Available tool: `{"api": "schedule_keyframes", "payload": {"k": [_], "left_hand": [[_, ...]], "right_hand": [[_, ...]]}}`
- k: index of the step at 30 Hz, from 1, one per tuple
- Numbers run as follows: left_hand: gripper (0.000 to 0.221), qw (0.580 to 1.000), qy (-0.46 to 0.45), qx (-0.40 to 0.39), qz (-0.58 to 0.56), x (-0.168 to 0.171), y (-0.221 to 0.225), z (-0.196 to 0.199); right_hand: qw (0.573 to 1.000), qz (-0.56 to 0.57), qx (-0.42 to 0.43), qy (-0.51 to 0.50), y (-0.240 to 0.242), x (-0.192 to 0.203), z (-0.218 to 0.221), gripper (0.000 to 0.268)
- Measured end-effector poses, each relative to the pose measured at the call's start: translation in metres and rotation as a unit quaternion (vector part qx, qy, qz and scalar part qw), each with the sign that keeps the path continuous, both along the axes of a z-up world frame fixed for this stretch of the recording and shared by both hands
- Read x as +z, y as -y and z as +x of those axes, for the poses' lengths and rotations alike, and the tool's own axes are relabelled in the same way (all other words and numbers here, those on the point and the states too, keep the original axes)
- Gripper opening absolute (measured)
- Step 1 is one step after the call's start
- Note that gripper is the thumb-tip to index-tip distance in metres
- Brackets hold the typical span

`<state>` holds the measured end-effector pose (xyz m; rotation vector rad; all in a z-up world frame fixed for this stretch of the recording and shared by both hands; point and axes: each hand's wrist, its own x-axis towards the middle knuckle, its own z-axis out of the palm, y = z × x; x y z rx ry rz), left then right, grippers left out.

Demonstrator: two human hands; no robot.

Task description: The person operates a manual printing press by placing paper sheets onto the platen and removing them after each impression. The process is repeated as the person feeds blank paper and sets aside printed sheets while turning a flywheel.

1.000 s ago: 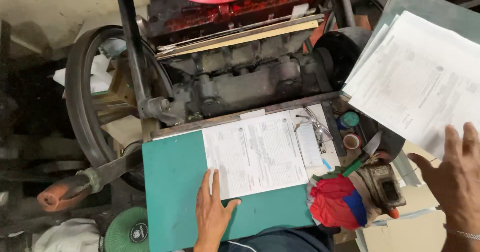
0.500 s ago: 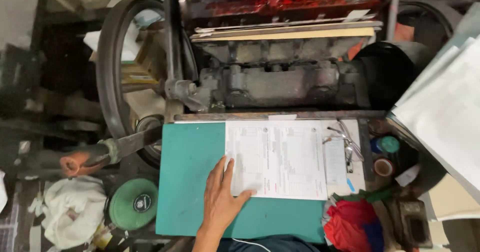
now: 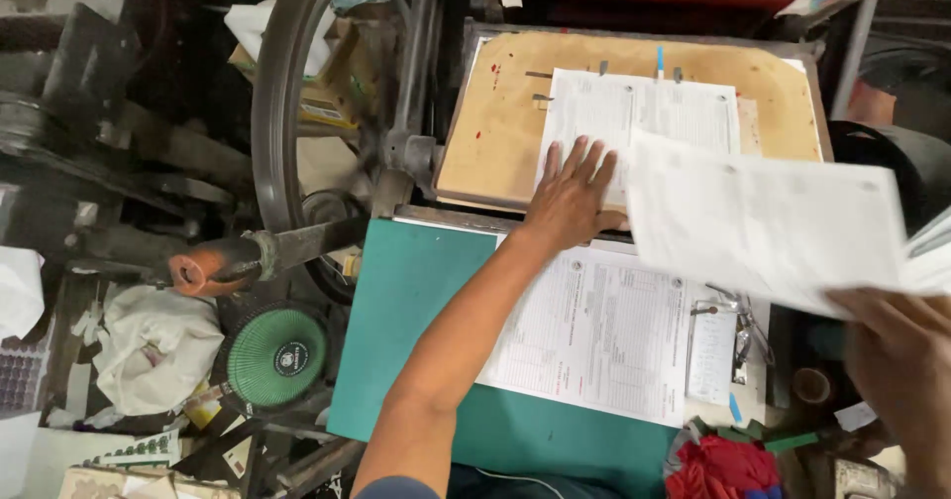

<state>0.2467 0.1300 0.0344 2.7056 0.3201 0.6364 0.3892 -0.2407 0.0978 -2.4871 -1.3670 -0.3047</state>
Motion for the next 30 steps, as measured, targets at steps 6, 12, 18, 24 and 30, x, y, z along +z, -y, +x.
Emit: {"api": "schedule_keyframes", "payload": {"k": [6,12,18,24,30], "left_hand": [[0.047,0.997,-0.009,-0.022,0.079,-0.037,-0.004,-0.040],[0.045,0.994,0.098,-0.037,0.017,0.001,0.047,-0.179],[0.069,0.993,-0.022,0.103,-0.047,-0.006,0.125,-0.242],[0.117,0.948,-0.111,0.165,-0.249,0.017,0.129,-0.238],[0.104,0.965,-0.102,0.164,-0.175,0.006,0.134,-0.238]], "right_hand": [[0.997,-0.069,0.021,0.025,-0.110,-0.043,0.056,0.029],[0.996,-0.082,0.035,-0.025,-0.194,-0.052,0.092,0.021],[0.966,-0.203,0.022,-0.159,-0.235,-0.021,0.065,0.041],[0.990,-0.030,0.096,-0.096,-0.124,0.063,-0.037,0.059],[0.950,-0.200,-0.241,0.010,0.128,-0.079,-0.022,0.048]]}}
